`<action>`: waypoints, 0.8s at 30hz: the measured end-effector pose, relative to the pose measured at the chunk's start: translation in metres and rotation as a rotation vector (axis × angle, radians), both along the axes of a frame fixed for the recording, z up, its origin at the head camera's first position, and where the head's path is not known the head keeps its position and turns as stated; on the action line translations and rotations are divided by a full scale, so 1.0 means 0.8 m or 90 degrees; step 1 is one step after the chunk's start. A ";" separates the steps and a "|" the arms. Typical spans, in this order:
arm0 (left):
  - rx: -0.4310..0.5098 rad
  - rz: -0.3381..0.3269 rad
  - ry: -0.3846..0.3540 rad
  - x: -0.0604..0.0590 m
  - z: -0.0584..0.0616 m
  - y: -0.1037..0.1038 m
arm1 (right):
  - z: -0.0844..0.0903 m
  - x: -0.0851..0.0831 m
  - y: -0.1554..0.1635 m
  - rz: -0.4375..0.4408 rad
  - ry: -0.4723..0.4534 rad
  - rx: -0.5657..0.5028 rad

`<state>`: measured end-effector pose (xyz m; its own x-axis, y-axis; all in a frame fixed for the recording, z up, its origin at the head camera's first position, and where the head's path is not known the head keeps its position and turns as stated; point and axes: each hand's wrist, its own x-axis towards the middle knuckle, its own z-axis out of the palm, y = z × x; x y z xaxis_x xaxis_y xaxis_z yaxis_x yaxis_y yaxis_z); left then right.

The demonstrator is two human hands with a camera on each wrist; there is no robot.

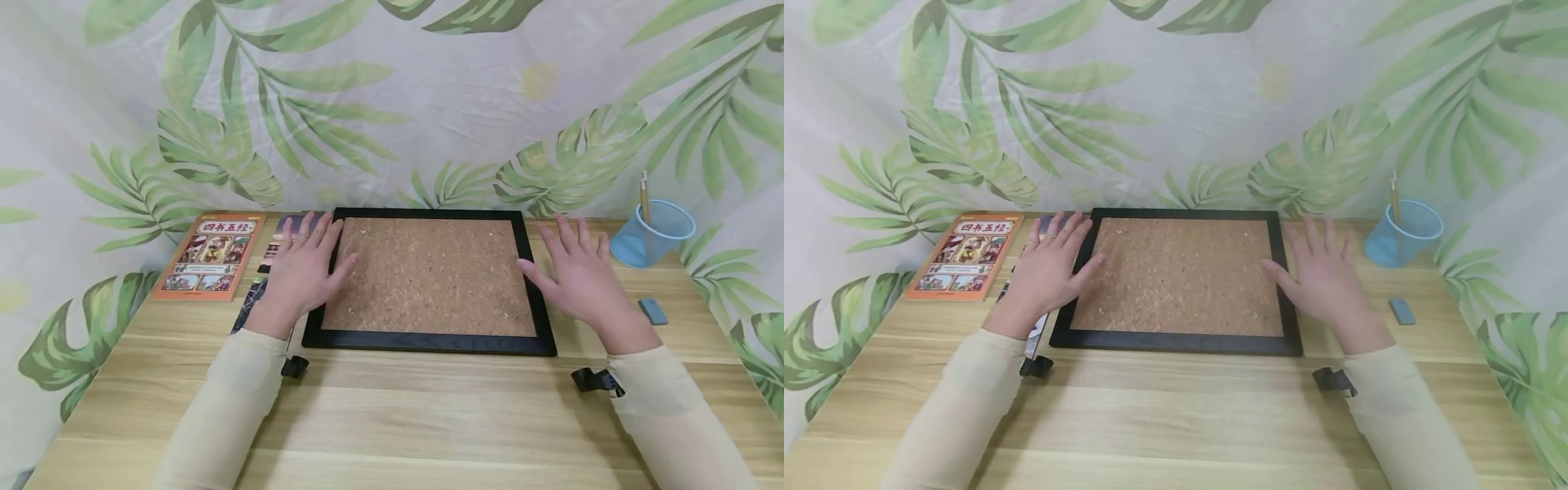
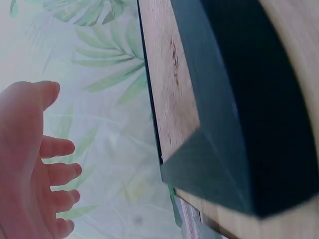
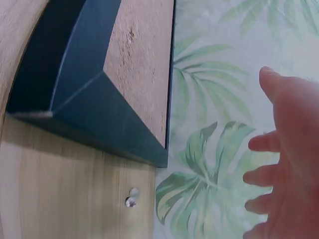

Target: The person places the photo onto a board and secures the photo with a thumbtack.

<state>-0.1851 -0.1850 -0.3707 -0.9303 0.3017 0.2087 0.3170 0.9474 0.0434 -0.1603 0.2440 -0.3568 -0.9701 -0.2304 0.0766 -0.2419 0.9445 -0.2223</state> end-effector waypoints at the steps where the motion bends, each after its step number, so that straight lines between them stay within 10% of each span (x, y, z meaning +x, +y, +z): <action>1: 0.006 -0.003 0.006 -0.001 0.000 -0.003 | 0.000 -0.001 0.003 0.006 -0.004 -0.016; 16: 0.192 0.057 -0.041 -0.014 0.002 -0.040 | -0.010 -0.015 0.042 0.013 -0.045 -0.214; 24: 0.256 0.102 -0.102 -0.030 -0.006 -0.065 | -0.028 -0.029 0.062 -0.013 -0.039 -0.205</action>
<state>-0.2093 -0.2368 -0.3752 -0.9887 0.0767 0.1290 0.1276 0.8820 0.4537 -0.1832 0.2937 -0.3794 -0.9793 -0.1844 0.0834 -0.2005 0.8279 -0.5238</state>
